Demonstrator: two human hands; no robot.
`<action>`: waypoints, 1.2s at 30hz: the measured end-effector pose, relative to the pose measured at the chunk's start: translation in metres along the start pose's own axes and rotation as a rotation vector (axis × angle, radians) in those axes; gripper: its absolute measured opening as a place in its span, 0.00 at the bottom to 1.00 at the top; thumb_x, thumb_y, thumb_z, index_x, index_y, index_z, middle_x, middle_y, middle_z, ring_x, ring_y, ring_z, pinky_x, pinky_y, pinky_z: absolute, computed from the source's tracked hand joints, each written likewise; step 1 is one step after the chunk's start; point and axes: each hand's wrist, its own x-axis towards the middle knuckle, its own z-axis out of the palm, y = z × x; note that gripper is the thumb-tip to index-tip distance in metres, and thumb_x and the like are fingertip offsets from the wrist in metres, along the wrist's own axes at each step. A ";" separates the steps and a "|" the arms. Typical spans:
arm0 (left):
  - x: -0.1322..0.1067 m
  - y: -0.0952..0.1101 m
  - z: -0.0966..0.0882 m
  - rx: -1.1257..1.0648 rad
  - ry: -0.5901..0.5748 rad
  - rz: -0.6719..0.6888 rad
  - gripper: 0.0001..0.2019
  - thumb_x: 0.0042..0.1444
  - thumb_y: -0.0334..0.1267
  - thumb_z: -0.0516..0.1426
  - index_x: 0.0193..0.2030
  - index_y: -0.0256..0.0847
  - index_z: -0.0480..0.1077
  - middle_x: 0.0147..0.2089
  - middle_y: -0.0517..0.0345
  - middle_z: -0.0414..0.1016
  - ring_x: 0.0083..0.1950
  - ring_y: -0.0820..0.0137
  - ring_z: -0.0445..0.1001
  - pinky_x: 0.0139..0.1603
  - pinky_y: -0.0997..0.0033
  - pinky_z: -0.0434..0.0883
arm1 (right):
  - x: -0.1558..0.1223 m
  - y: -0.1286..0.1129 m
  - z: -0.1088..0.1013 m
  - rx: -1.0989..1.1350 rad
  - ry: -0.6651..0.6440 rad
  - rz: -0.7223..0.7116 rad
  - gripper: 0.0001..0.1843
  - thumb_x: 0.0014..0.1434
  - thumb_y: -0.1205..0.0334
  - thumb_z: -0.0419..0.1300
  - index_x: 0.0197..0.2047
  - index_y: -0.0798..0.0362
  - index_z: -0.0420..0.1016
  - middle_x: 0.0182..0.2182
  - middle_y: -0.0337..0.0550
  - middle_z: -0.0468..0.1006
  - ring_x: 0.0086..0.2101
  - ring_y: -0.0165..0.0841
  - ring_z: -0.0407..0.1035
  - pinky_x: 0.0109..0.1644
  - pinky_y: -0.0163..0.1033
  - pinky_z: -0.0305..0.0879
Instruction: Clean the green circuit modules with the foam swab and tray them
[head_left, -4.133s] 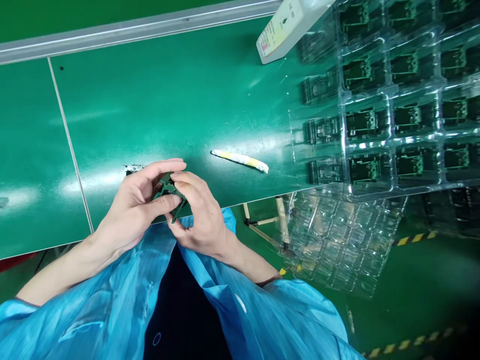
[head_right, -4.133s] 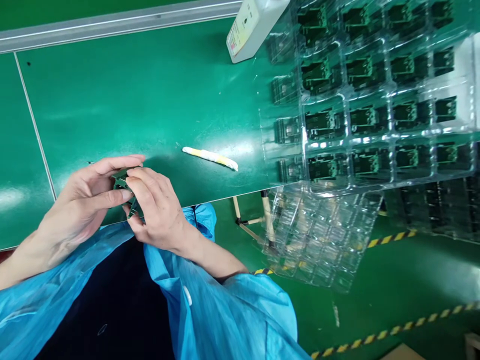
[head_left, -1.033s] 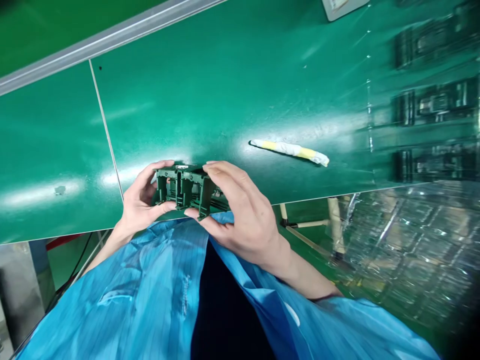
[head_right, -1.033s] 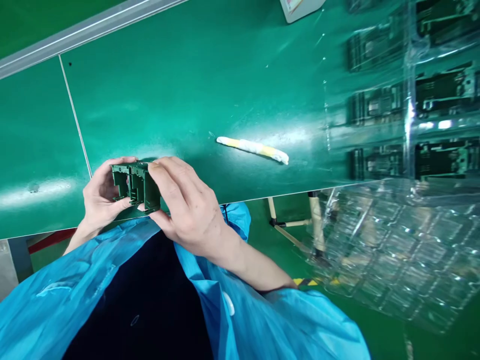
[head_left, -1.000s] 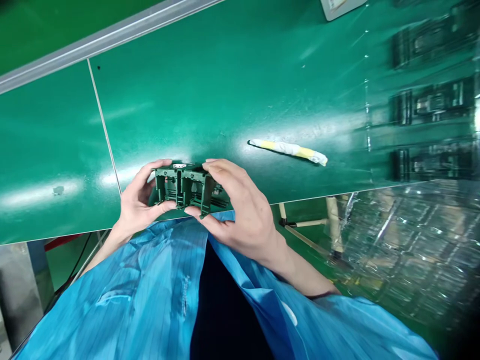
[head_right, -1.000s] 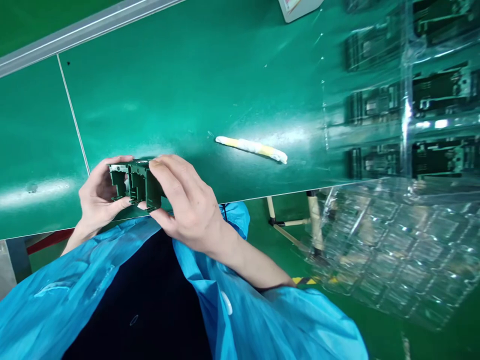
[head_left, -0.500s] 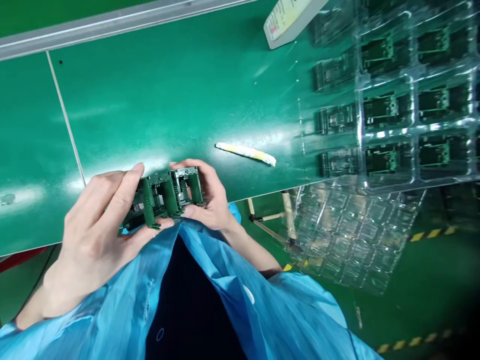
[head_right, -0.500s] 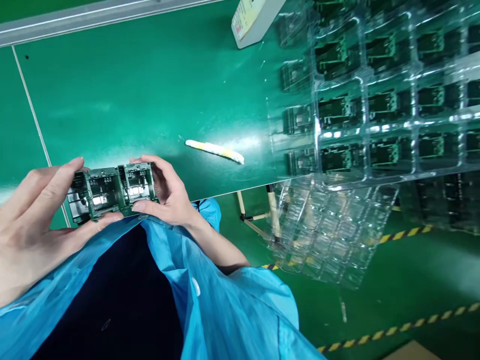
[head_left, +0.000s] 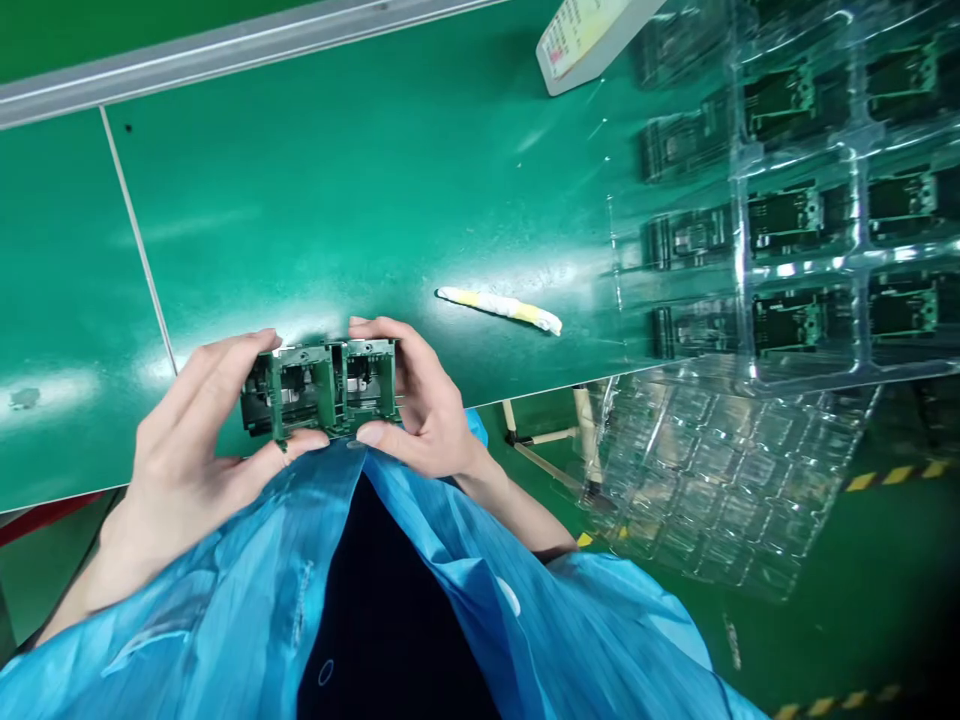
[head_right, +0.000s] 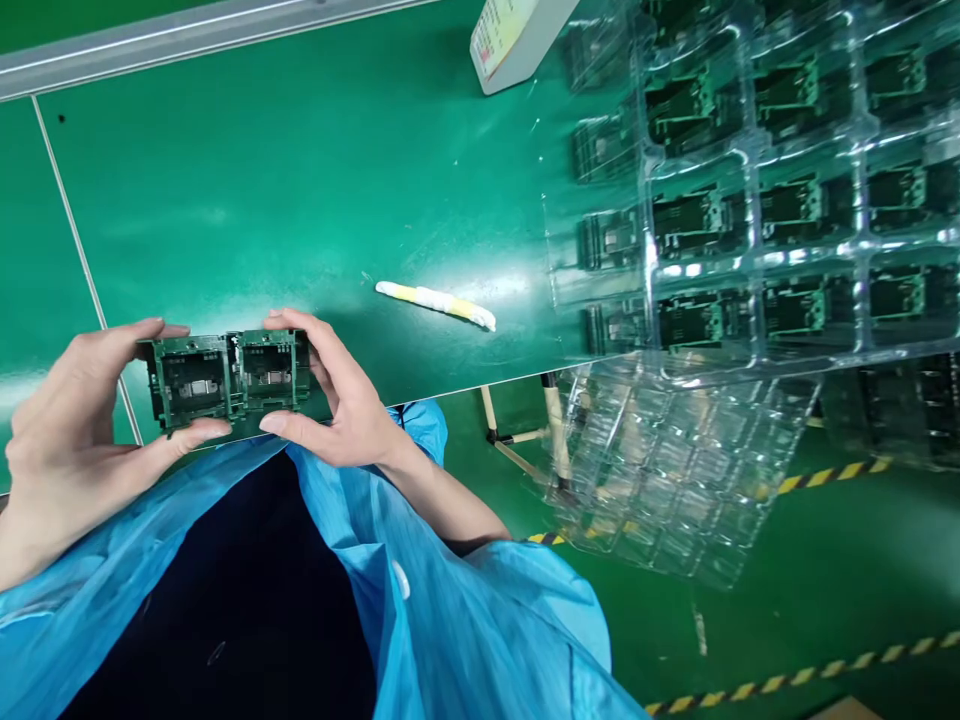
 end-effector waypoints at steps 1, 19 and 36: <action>-0.002 -0.003 0.000 -0.034 -0.003 -0.028 0.38 0.52 0.51 0.68 0.69 0.54 0.63 0.54 0.57 0.77 0.52 0.58 0.76 0.52 0.57 0.76 | 0.000 -0.002 -0.002 -0.013 -0.020 -0.005 0.34 0.65 0.47 0.59 0.67 0.53 0.54 0.63 0.58 0.67 0.65 0.40 0.64 0.67 0.50 0.66; -0.014 -0.026 0.014 -0.383 0.041 -0.134 0.36 0.50 0.49 0.70 0.66 0.55 0.66 0.57 0.53 0.76 0.60 0.54 0.75 0.61 0.48 0.77 | 0.006 -0.034 -0.011 -0.325 -0.073 -0.046 0.35 0.62 0.59 0.65 0.69 0.55 0.59 0.64 0.56 0.71 0.64 0.42 0.66 0.68 0.53 0.67; -0.009 -0.022 0.019 -0.433 0.066 -0.112 0.33 0.51 0.47 0.70 0.63 0.47 0.68 0.55 0.48 0.76 0.56 0.59 0.77 0.55 0.57 0.78 | 0.007 -0.046 -0.015 -0.537 -0.104 -0.034 0.33 0.62 0.56 0.65 0.67 0.56 0.63 0.60 0.54 0.75 0.62 0.43 0.69 0.69 0.55 0.66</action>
